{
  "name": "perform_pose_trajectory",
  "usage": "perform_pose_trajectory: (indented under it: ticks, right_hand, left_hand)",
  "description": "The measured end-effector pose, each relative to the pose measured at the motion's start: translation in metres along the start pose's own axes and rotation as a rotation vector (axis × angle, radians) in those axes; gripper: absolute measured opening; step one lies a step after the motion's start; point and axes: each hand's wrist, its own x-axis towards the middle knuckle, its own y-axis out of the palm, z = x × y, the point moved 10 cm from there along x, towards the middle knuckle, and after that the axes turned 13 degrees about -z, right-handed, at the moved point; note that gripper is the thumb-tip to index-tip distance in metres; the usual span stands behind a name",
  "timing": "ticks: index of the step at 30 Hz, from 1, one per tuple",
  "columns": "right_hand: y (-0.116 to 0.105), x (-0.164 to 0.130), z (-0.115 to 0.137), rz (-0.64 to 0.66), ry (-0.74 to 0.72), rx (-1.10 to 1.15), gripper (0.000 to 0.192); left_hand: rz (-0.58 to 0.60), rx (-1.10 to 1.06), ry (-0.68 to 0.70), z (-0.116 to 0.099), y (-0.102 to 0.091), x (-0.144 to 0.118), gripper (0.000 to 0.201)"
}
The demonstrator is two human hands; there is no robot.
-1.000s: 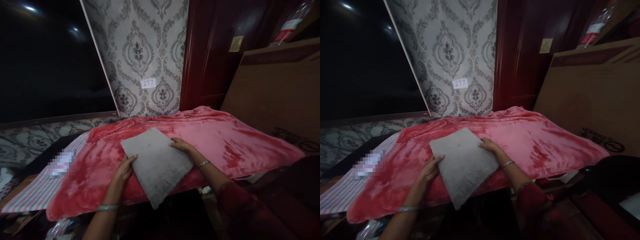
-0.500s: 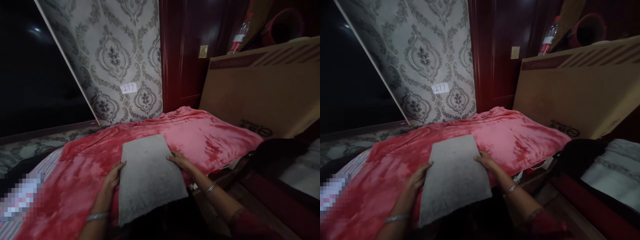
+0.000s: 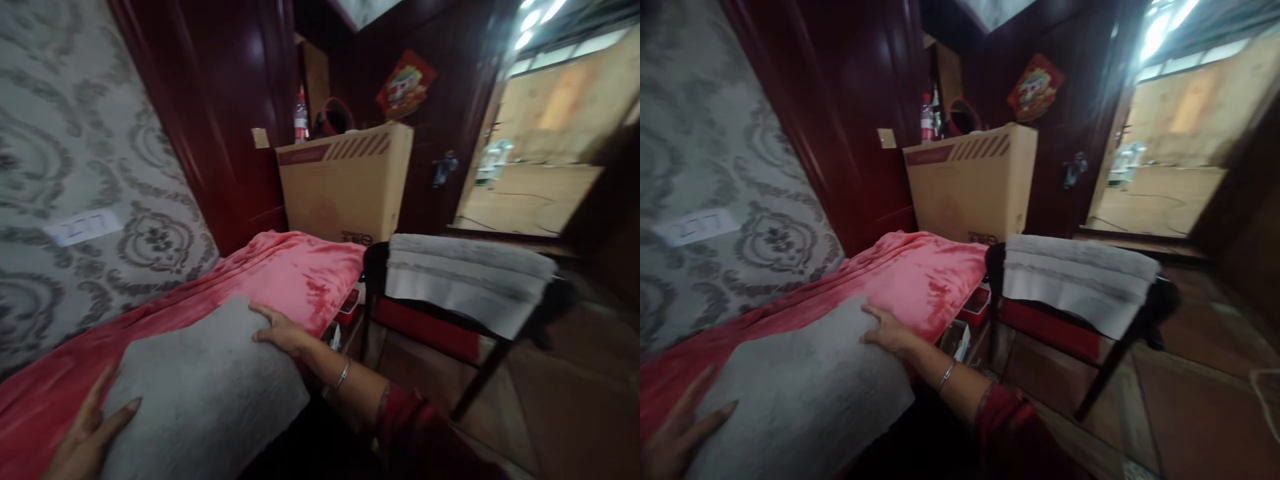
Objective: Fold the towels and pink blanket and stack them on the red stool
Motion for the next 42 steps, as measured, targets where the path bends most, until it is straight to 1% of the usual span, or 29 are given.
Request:
perform_pose_trajectory:
  ticks: [2,3,5,8,10,13,15,17,18,19,20,22,24,26,30,33,35,37,39,42]
  right_hand:
    - [-0.051,-0.013,0.029,-0.101,-0.099,0.028,0.082]
    - [-0.081,-0.021,0.045,-0.162,-0.154,0.033,0.082]
    - [-0.145,-0.044,0.078,-0.301,-0.263,0.026,0.084]
    - [-0.238,-0.086,0.125,-0.482,-0.383,-0.027,0.083]
    - [-0.294,-0.119,0.153,-0.610,-0.454,-0.111,0.082]
    - [-0.367,-0.164,0.183,-0.791,-0.501,-0.254,0.083]
    - [-0.411,-0.187,0.191,-0.901,-0.500,-0.319,0.082]
    - [-0.449,-0.204,0.188,-0.995,-0.484,-0.354,0.083]
    - [-0.466,-0.211,0.183,-1.035,-0.466,-0.363,0.084]
    - [-0.481,-0.215,0.174,-1.070,-0.436,-0.373,0.085]
    - [-0.494,-0.219,0.163,-1.103,-0.397,-0.388,0.086]
    - [-0.516,-0.224,0.139,-1.162,-0.305,-0.433,0.083]
    - [-0.529,-0.227,0.122,-1.200,-0.245,-0.509,0.076]
    - [-0.535,-0.229,0.115,-1.218,-0.244,-0.601,0.068]
    - [-0.540,-0.229,0.121,-1.225,-0.257,-0.747,0.062]
    - [-0.543,-0.228,0.126,-1.220,-0.252,-0.783,0.059]
    - [-0.544,-0.230,0.128,-1.228,-0.251,-0.808,0.059]
    - [-0.544,-0.233,0.129,-1.240,-0.236,-0.880,0.058]
    - [-0.541,-0.236,0.129,-1.240,-0.210,-0.995,0.055]
    - [-0.532,-0.243,0.131,-1.240,-0.128,-1.182,0.054]
  left_hand:
    - [0.124,-0.075,0.082,-0.053,0.037,-0.015,0.082]
    - [0.225,-0.125,0.100,-0.079,0.061,-0.029,0.077]
    - [0.421,-0.225,0.167,-0.136,0.111,-0.064,0.076]
    - [0.627,-0.423,0.323,-0.224,0.184,-0.122,0.074]
    - [0.798,-0.498,0.388,-0.271,0.237,-0.166,0.079]
    - [1.058,-0.587,0.420,-0.327,0.315,-0.233,0.080]
    - [1.171,-0.615,0.440,-0.354,0.360,-0.273,0.080]
    - [1.271,-0.618,0.459,-0.370,0.400,-0.311,0.082]
    - [1.304,-0.596,0.463,-0.373,0.418,-0.327,0.083]
    - [1.313,-0.547,0.464,-0.371,0.435,-0.340,0.083]
    - [1.298,-0.479,0.461,-0.365,0.452,-0.349,0.082]
    - [1.230,-0.338,0.453,-0.349,0.478,-0.356,0.076]
    - [1.179,-0.265,0.447,-0.336,0.495,-0.357,0.067]
    - [1.177,-0.267,0.444,-0.332,0.503,-0.356,0.060]
    - [1.177,-0.273,0.435,-0.334,0.509,-0.350,0.054]
    - [1.175,-0.281,0.435,-0.337,0.510,-0.351,0.052]
    - [1.164,-0.301,0.459,-0.339,0.509,-0.353,0.050]
    - [1.133,-0.316,0.539,-0.343,0.505,-0.355,0.048]
    - [1.093,-0.290,0.659,-0.348,0.500,-0.358,0.045]
    - [0.994,-0.141,0.862,-0.353,0.494,-0.360,0.044]
